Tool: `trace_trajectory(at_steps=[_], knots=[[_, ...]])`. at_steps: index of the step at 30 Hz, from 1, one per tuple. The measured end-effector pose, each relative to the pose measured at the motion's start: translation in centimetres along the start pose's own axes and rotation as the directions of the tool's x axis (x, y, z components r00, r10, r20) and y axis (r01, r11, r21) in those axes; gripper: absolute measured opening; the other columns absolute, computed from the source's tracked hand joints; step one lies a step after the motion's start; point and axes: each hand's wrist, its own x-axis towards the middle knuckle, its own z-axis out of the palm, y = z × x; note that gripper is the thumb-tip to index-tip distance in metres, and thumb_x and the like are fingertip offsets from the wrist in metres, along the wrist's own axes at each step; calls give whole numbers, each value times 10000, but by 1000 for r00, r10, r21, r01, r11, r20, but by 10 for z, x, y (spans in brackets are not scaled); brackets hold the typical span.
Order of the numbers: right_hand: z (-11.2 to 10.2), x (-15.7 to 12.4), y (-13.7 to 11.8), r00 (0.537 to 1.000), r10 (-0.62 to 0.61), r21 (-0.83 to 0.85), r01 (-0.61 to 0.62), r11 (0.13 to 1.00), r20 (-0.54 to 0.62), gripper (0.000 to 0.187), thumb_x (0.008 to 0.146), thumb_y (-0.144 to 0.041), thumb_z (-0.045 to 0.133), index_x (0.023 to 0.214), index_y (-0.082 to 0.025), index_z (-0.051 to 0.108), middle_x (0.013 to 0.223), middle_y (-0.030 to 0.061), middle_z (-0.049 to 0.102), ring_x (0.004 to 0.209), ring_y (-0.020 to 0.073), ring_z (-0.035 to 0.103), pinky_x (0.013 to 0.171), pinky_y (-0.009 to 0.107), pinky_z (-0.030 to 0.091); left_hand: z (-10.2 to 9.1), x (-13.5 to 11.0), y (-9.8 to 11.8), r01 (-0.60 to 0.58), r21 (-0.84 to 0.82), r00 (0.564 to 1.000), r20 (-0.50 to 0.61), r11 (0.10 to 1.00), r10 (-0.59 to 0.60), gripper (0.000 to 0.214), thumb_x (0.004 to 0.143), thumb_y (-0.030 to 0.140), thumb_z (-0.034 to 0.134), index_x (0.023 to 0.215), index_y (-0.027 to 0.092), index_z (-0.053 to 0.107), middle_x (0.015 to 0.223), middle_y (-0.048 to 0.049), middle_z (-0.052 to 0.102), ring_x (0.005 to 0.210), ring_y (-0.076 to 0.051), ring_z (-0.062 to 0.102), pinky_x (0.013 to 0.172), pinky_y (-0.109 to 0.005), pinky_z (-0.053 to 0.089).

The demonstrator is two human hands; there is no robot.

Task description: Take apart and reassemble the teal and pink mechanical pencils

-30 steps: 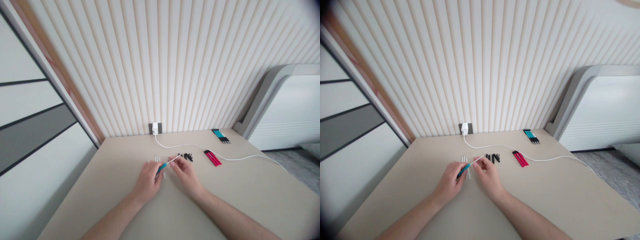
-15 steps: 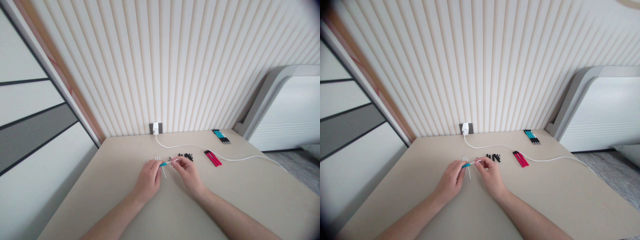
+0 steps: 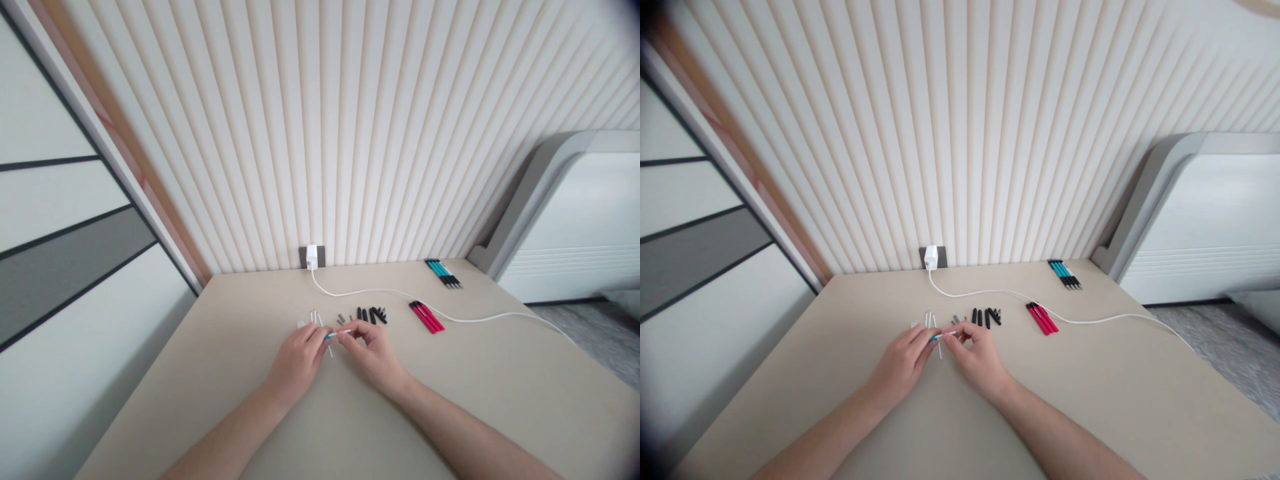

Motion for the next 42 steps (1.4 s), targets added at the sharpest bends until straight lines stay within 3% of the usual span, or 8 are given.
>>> trace_trajectory(at_steps=[7, 14, 21, 35, 42], knots=[[1, 0, 1, 1000, -25, 9, 24, 1000, 10, 256, 855, -404, 610, 920, -192, 739, 858, 48, 726, 758, 190, 593, 743, 311, 464, 1, 0, 0, -17, -39, 995, -101, 999, 13, 173, 989, 256, 454, 1103, 197, 570, 950, -61, 674, 876, -212, 636, 779, -354, 517], [0, 2, 1, 999, 42, -9, -42, 999, -5, 277, 836, -426, 623, 851, -179, 748, 805, 55, 731, 716, 190, 596, 696, 312, 464, -3, 1, 1, -67, -23, 989, -130, 997, 64, 132, 976, 240, 481, 1034, 208, 595, 938, -57, 668, 880, -210, 627, 787, -355, 512], [0, 1, 3, 1000, 12, -12, -12, 1000, 14, 286, 832, -438, 632, 800, -179, 750, 743, 40, 716, 685, 178, 588, 661, 288, 452, -4, 2, -1, -85, -17, 984, -159, 996, 82, 122, 955, 210, 521, 1041, 192, 605, 934, -57, 678, 876, -210, 619, 788, -352, 509], [-1, 2, 3, 999, -24, -45, 22, 999, -32, 277, 856, -429, 603, 833, -191, 743, 784, 44, 717, 704, 183, 578, 683, 296, 453, -7, 5, -9, -146, 15, 977, -153, 989, 146, 180, 968, 196, 495, 1113, 203, 601, 938, -59, 689, 874, -208, 627, 789, -363, 514], [-1, 1, 0, 1000, -5, -53, 6, 999, 12, 278, 840, -430, 620, 803, -184, 744, 727, 36, 699, 678, 178, 566, 670, 298, 443, -9, 1, -9, -211, -22, 972, -115, 977, 207, 226, 969, 142, 474, 1164, 202, 569, 1000, -63, 677, 954, -207, 614, 854, -375, 508]])
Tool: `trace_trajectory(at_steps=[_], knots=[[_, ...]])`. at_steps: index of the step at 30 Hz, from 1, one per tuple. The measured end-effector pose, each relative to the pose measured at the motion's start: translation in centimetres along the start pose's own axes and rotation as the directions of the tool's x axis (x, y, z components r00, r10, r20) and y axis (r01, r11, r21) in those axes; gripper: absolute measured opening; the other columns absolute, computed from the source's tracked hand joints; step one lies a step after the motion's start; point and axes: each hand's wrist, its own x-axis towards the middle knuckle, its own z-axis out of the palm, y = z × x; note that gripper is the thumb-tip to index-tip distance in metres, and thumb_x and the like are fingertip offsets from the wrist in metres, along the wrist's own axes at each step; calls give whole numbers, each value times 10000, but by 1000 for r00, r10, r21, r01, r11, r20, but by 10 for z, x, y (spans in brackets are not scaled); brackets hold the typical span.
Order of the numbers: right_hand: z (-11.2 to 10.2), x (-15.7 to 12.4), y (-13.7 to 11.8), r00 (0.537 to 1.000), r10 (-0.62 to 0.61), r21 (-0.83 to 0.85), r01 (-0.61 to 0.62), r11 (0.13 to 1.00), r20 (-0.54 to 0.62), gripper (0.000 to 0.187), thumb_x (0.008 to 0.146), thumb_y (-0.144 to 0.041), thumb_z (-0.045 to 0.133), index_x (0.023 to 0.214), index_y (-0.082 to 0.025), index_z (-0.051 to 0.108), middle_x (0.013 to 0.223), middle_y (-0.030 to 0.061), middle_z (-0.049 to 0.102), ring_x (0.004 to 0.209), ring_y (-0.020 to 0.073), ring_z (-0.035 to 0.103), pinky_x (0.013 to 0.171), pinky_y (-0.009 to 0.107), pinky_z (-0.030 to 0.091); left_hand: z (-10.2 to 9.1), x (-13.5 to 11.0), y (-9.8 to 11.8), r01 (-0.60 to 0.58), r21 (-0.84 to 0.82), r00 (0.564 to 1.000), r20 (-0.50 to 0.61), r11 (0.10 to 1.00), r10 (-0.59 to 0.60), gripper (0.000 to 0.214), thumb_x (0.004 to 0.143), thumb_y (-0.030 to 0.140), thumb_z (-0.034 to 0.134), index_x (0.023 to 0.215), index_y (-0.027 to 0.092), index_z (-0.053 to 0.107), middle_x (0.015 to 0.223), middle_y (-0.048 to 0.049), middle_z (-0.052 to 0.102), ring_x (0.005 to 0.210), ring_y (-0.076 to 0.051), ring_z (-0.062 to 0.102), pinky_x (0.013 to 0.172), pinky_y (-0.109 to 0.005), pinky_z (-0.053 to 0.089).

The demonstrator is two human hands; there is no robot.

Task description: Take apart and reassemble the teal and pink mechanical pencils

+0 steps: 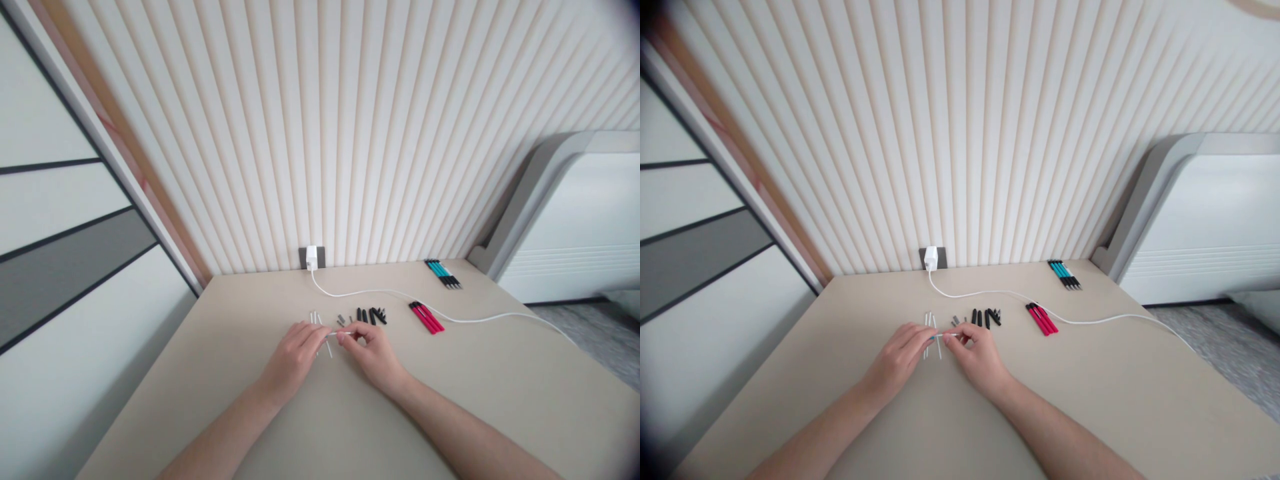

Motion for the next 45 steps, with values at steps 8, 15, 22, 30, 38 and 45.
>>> trace_trajectory(at_steps=[8, 15, 22, 30, 38, 45], knots=[[-11, 10, 12, 988, -157, -304, 146, 941, -10, 257, 843, -289, 650, 1090, -243, 705, 878, 47, 692, 850, 232, 581, 817, 370, 435, 5, 0, -1, 161, 6, 987, 4, 987, -161, 279, 942, 71, 422, 1137, 206, 569, 1041, -78, 640, 983, -217, 615, 865, -398, 532], [-11, 14, 12, 967, -222, -732, 240, 638, 124, 215, 940, -225, 522, 979, -253, 732, 927, 68, 633, 900, 220, 539, 825, 350, 394, 11, 0, -3, 281, 40, 960, -24, 959, -281, 187, 961, 131, 404, 1065, 183, 550, 969, -81, 643, 930, -223, 621, 831, -415, 532], [-5, 13, 8, 975, -178, -820, 206, 534, 130, 200, 947, -265, 540, 869, -257, 724, 936, 46, 625, 928, 196, 540, 863, 328, 362, 15, -3, -5, 272, 57, 962, 8, 961, -273, 227, 942, 93, 438, 1116, 193, 545, 974, -68, 664, 935, -212, 631, 836, -378, 523], [-13, 10, 9, 986, -120, -793, 163, 587, 114, 129, 909, -265, 601, 871, -254, 723, 916, 39, 657, 937, 215, 565, 838, 339, 371, 15, -3, -6, 287, 96, 955, 49, 953, -293, 224, 928, 58, 459, 1089, 180, 555, 965, -62, 659, 921, -212, 614, 832, -372, 506], [-17, 11, 10, 980, -195, -547, 190, 815, 48, 163, 969, -231, 506, 909, -214, 656, 881, 30, 690, 848, 183, 608, 773, 288, 437, 10, 0, -4, 285, 126, 947, 116, 950, -299, 189, 921, 58, 491, 1031, 179, 585, 964, -53, 664, 940, -216, 607, 848, -375, 496], [-15, 11, 13, 959, -278, -486, 264, 833, 46, 141, 958, -233, 530, 892, -219, 654, 873, 37, 693, 848, 203, 610, 793, 318, 447, 12, -1, -5, 292, 130, 945, 113, 948, -307, 192, 921, 56, 492, 1040, 177, 581, 975, -54, 666, 952, -218, 610, 861, -379, 493]])
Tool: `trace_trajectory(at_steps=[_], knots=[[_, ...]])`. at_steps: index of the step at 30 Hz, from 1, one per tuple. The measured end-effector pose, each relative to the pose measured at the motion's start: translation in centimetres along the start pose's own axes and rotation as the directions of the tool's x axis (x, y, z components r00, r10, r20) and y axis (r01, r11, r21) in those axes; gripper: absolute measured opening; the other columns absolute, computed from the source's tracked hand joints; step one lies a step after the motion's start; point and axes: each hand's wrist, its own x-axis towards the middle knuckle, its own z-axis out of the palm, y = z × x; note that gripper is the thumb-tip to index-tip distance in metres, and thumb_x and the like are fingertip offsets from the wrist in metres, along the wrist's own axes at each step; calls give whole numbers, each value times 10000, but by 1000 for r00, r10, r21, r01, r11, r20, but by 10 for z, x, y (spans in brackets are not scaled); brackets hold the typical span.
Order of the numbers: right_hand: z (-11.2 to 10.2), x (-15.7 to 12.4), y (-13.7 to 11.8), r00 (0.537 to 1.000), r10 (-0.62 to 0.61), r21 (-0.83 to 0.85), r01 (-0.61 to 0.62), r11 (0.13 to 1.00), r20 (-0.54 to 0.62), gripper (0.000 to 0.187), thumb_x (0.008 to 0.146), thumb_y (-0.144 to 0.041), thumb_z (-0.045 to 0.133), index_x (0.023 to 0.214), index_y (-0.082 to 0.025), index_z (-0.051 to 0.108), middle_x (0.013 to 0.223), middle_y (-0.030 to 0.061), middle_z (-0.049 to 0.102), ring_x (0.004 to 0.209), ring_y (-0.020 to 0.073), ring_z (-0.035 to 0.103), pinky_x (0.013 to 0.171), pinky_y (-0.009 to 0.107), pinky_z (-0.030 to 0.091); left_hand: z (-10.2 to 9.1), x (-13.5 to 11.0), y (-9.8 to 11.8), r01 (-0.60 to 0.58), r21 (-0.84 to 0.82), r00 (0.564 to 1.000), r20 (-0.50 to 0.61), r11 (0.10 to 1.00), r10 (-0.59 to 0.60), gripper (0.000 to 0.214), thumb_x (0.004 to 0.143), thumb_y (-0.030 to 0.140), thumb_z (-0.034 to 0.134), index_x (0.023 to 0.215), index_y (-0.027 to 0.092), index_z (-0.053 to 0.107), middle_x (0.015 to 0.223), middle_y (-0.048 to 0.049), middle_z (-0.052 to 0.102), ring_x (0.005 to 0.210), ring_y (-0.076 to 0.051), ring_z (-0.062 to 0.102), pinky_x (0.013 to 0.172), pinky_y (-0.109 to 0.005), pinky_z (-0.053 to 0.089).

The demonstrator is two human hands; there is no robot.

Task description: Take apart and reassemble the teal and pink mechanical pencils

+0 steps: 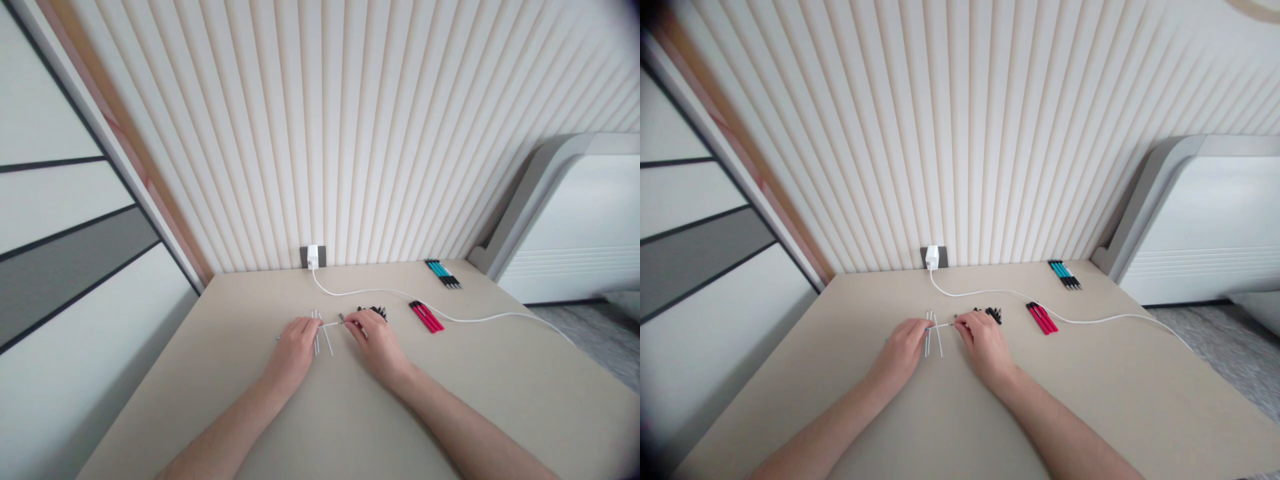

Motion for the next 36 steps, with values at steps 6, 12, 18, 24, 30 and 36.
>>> trace_trajectory(at_steps=[6, 12, 18, 24, 30, 36], knots=[[-3, 1, -1, 1000, 12, 3, -12, 1000, -3, 143, 961, -224, 523, 900, -216, 652, 877, 39, 691, 844, 204, 613, 783, 317, 449, -1, 1, 0, -4, 9, 1000, -10, 1000, 4, 197, 913, 49, 494, 1025, 181, 588, 953, -49, 667, 934, -212, 616, 851, -364, 494], [-1, 0, 0, 1000, -1, -4, 1, 1000, -1, 138, 953, -216, 534, 889, -221, 656, 863, 31, 698, 837, 197, 621, 779, 307, 448, 0, 0, 0, -26, -18, 999, -20, 999, 26, 186, 921, 70, 495, 1034, 187, 586, 951, -48, 665, 926, -208, 612, 843, -360, 492], [0, 0, -2, 1000, -13, 22, 13, 1000, 16, 145, 952, -229, 529, 902, -221, 664, 872, 32, 703, 846, 190, 626, 794, 315, 458, 1, -1, 0, -66, -58, 998, -14, 996, 65, 230, 929, 56, 454, 1067, 196, 575, 969, -55, 660, 949, -210, 601, 846, -367, 485], [0, -2, -9, 999, -39, 97, 36, 995, 29, 151, 942, -239, 528, 974, -215, 674, 894, 56, 703, 832, 190, 637, 796, 330, 502, -6, -1, 7, -85, -62, 996, -9, 994, 85, 200, 952, 96, 416, 1026, 187, 578, 940, -66, 654, 903, -213, 603, 811, -363, 499], [3, -5, -11, 999, -37, 180, 33, 983, 18, 193, 921, -229, 541, 1075, -217, 658, 912, 54, 698, 852, 184, 643, 833, 337, 512, -9, -1, 12, -114, -15, 993, 25, 993, 115, 135, 976, 201, 452, 1004, 192, 584, 925, -58, 659, 883, -210, 627, 782, -339, 512], [4, -7, -14, 998, 16, 258, -30, 966, 60, 242, 900, -232, 571, 1132, -233, 641, 851, 20, 707, 836, 176, 644, 863, 344, 511, -8, -3, 11, -171, 60, 984, 52, 983, 168, 130, 986, 238, 463, 1041, 202, 575, 883, -33, 664, 832, -186, 644, 720, -291, 507]])
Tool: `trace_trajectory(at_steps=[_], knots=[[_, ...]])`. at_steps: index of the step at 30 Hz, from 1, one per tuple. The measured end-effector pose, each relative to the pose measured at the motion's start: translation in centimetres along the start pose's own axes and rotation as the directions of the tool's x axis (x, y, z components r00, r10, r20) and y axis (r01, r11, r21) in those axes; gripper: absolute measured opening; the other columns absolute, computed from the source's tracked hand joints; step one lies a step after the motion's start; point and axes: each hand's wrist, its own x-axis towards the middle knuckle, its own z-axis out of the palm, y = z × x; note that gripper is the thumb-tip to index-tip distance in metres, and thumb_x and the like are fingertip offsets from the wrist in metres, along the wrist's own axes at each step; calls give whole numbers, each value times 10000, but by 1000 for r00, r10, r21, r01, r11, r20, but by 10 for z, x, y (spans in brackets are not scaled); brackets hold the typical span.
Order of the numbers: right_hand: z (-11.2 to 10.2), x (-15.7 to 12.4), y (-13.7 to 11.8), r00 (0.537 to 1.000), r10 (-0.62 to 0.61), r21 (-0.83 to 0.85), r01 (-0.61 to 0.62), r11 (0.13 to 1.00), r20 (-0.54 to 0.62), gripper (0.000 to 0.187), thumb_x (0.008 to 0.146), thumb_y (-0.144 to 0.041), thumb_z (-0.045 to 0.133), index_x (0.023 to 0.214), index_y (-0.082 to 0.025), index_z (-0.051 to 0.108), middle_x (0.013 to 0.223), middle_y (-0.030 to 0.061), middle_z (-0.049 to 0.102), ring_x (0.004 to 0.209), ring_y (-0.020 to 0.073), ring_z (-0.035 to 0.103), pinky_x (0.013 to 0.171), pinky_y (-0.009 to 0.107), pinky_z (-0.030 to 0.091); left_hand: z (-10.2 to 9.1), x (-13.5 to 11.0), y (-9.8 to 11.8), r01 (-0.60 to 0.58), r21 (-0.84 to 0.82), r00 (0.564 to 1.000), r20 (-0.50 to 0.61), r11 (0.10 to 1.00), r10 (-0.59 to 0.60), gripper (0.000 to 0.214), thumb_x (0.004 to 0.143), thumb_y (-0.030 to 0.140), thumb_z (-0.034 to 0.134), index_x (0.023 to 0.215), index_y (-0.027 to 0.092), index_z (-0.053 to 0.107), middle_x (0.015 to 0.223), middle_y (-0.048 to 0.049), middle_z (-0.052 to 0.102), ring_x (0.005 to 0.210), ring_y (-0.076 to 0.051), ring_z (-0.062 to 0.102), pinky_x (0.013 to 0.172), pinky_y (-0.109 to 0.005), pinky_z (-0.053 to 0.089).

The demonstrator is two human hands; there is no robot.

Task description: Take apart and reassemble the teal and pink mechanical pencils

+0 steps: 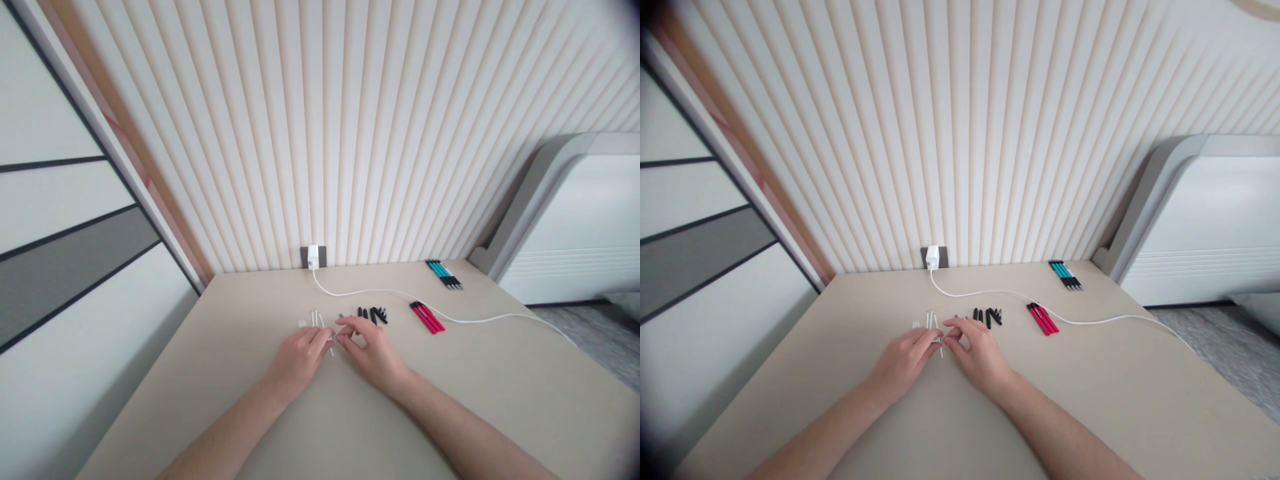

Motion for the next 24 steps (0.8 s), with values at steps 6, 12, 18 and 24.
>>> trace_trajectory(at_steps=[6, 12, 18, 24], knots=[[2, -1, 0, 998, 53, 31, -54, 998, 43, 226, 913, -300, 571, 1116, -240, 649, 805, 9, 707, 807, 179, 652, 739, 296, 530, 0, 1, -1, -59, 51, 998, 4, 997, 59, 160, 988, 220, 454, 918, 212, 598, 820, -18, 633, 810, -170, 619, 718, -273, 481], [-9, 4, 3, 999, 22, -224, -32, 974, -47, 241, 976, -305, 463, 1071, -226, 670, 917, 55, 713, 867, 197, 640, 792, 319, 496, -2, 2, 1, -8, 22, 1000, -6, 1000, 8, 149, 970, 187, 475, 919, 213, 612, 826, -19, 629, 804, -177, 604, 723, -287, 474], [-25, 12, 18, 997, 77, -605, -79, 793, -28, 210, 951, -239, 507, 1000, -220, 711, 936, 77, 661, 909, 213, 595, 859, 329, 431, -3, 3, 1, 46, -19, 999, -27, 999, -47, 141, 959, 170, 482, 951, 212, 616, 854, -27, 656, 800, -182, 610, 706, -292, 475], [-23, 11, 22, 993, 115, -697, -65, 714, 25, 154, 912, -276, 584, 977, -243, 719, 956, 77, 633, 930, 233, 572, 831, 349, 390, -3, 3, 3, 45, -17, 999, -17, 999, -45, 175, 975, 194, 449, 954, 213, 622, 849, -30, 663, 809, -184, 620, 727, -296, 489]])
